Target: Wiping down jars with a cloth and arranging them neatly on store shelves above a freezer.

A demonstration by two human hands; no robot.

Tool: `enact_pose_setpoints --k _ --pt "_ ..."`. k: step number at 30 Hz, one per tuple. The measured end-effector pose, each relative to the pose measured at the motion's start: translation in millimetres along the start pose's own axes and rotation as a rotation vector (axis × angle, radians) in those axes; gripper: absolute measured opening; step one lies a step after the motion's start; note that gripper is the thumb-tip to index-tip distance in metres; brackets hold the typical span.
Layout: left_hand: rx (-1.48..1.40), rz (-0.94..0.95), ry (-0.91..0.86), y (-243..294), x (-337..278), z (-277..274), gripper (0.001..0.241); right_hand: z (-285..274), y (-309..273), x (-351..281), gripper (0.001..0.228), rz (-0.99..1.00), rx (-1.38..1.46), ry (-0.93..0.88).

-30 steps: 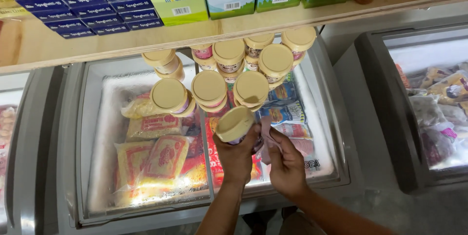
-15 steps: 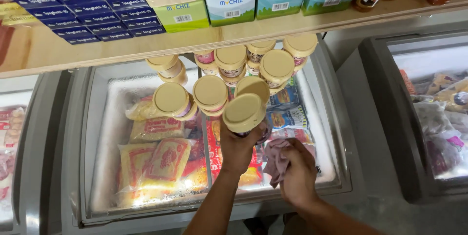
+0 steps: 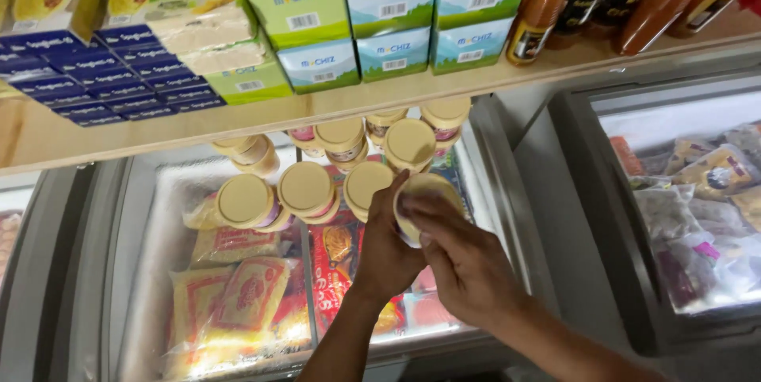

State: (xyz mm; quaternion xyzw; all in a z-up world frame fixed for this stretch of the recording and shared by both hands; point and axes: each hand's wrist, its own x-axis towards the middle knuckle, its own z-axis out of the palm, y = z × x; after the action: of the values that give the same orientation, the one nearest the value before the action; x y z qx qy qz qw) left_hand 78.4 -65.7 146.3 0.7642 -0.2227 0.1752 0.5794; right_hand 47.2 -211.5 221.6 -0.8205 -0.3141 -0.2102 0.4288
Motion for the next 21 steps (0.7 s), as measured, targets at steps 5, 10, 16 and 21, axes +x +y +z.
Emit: enact_pose_setpoints --k 5,10,16,21 --pt "-0.136 -0.204 0.049 24 22 13 0.101 -22 43 -16 0.017 0.018 0.376 0.171" --pt "-0.724 -0.331 0.042 40 53 25 0.075 -57 53 17 0.017 0.149 0.38 0.374" --pt "-0.768 -0.174 -0.137 127 131 7 0.063 -115 33 104 0.014 -0.157 0.342 0.571" --pt "-0.623 0.108 0.005 205 204 -21 0.064 -165 29 177 0.025 -0.274 -0.322 0.511"
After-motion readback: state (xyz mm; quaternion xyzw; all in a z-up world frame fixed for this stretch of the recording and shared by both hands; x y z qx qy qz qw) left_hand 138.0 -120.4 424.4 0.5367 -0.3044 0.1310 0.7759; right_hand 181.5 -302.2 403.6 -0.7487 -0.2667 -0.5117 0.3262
